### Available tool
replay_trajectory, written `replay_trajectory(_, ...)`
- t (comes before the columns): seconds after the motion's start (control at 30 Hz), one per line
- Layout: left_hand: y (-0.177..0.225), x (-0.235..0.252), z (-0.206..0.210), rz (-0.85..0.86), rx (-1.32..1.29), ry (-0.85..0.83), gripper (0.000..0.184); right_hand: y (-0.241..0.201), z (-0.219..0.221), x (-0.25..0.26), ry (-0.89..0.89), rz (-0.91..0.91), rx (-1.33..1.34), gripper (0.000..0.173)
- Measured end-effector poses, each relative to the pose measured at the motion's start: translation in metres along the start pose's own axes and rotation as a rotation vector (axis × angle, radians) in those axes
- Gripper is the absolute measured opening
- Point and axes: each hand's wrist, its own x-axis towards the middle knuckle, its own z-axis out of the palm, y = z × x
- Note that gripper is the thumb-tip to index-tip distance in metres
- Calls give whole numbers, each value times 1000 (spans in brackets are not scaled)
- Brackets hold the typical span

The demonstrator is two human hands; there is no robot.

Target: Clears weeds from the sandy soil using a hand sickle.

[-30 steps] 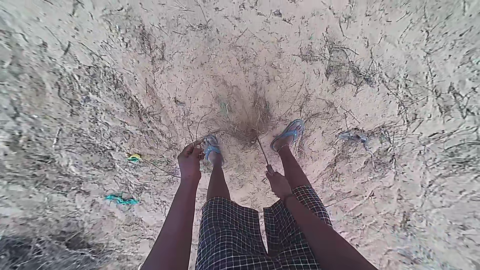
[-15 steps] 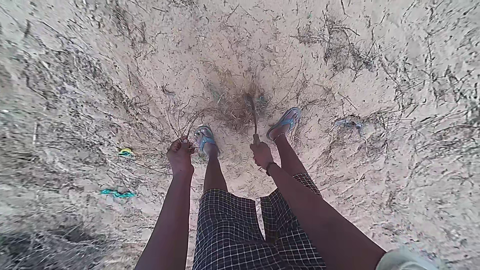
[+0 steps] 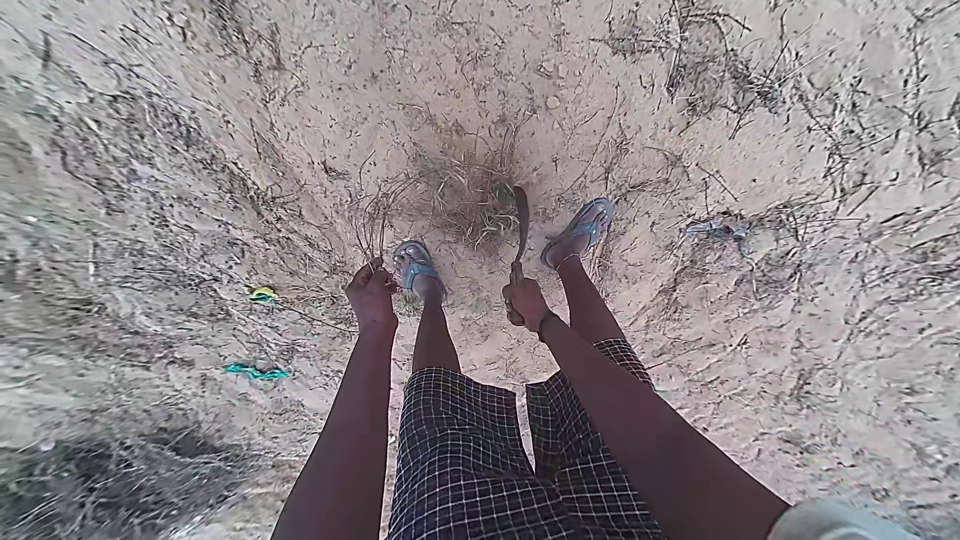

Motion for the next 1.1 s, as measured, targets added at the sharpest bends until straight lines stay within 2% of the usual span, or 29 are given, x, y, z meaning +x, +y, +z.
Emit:
replay_trajectory(0.1, -8, 1, -3, -31, 44, -3, 22, 41, -5, -23, -62, 16, -77, 19)
replay_trajectory(0.2, -16, 12, 2, -68, 101, -21, 24, 64, -23, -31, 0, 9, -54, 22)
replay_trajectory(0.33, -32, 47, 30, -140, 275, -95, 48, 33, -29, -21, 59, 14, 315, 11)
replay_trajectory(0.4, -51, 77, 53, -131, 325, -136, 48, 13, -29, -11, 5, 24, 478, 8)
replay_trajectory(0.47, -66, 101, 78, -96, 386, -186, 47, 5, -27, -4, -73, 51, 515, 7)
replay_trajectory(0.53, -74, 120, 104, -99, 431, -246, 55, 3, -17, 2, -133, 87, 509, 8)
replay_trajectory(0.63, -75, 119, 133, -210, 282, -372, 68, 2, 11, 5, -215, 143, 522, 6)
replay_trajectory(0.73, -75, 106, 157, -356, 101, -424, 69, -1, 37, -5, -277, 182, 495, 5)
replay_trajectory(0.8, -79, 96, 165, -349, 6, -432, 67, 1, 44, -20, -332, 192, 458, 6)
replay_trajectory(0.93, -55, 65, 144, -238, -29, -396, 59, 4, 46, -69, -426, 176, 316, 7)
replay_trajectory(1.1, -4, 23, 73, -137, -49, -319, 53, 2, 54, -145, -541, 120, 179, 10)
